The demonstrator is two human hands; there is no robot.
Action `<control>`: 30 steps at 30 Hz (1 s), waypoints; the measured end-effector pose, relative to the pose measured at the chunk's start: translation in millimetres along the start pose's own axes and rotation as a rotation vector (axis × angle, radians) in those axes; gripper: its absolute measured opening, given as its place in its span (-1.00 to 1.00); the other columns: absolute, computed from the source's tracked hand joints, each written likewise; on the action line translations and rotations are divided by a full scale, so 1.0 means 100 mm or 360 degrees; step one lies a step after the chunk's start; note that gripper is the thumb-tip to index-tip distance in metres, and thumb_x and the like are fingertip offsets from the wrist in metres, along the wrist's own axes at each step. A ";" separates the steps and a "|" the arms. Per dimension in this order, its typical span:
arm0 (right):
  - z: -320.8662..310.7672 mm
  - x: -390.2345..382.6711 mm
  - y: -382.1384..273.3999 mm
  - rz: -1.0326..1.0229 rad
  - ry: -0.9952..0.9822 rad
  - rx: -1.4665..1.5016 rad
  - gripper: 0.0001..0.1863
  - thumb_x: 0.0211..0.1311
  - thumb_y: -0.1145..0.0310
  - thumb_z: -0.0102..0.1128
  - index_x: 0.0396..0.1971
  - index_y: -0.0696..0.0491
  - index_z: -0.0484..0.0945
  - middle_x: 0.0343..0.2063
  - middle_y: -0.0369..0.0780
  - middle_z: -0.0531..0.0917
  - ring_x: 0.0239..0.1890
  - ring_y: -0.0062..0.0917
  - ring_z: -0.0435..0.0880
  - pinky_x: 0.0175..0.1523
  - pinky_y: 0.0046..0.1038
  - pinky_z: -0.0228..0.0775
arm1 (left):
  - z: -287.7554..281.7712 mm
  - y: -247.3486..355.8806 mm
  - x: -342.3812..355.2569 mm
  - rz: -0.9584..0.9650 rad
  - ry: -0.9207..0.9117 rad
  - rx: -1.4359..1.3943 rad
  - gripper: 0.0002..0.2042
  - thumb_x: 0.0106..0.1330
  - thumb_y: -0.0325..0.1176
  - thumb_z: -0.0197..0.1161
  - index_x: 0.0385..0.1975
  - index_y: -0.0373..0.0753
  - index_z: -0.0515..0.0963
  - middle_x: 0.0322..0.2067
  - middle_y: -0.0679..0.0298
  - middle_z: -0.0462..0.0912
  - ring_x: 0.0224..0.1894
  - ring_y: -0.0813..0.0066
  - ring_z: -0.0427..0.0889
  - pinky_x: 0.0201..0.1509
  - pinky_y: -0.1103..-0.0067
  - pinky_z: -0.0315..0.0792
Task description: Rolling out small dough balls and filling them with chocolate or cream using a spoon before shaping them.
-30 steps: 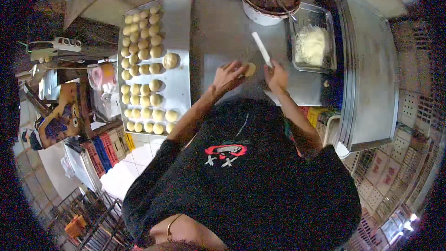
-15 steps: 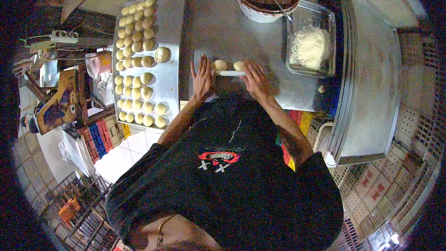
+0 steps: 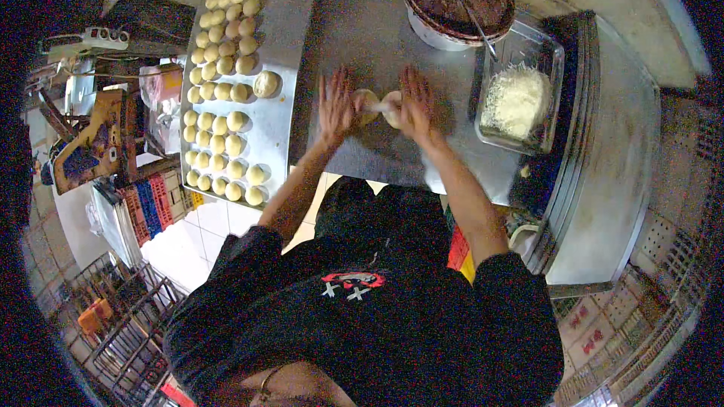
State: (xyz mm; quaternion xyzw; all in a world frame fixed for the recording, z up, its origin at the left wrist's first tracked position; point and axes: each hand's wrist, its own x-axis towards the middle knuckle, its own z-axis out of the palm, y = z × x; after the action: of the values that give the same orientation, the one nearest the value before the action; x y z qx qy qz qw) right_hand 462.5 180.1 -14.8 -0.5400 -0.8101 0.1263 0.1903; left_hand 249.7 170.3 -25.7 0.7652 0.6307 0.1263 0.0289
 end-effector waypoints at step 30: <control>-0.17 1.23 -0.27 0.0308 -0.0081 0.0338 -0.68 0.01 0.53 0.19 -0.15 0.06 0.63 -0.36 -0.03 0.69 -0.30 -0.13 0.67 -0.18 -0.24 0.47 | -0.66 -1.08 1.08 0.0427 0.0107 -0.0939 -0.66 0.07 -0.47 0.20 -0.09 -0.25 0.56 -0.09 0.00 0.60 0.01 -0.02 0.53 0.07 0.23 0.43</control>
State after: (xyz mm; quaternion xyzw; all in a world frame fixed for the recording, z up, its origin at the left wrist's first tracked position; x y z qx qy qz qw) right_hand 404.9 283.4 32.5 -0.5891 -0.7408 0.2428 0.2129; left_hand 150.0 289.6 33.4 0.7954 0.4611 0.3315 0.2116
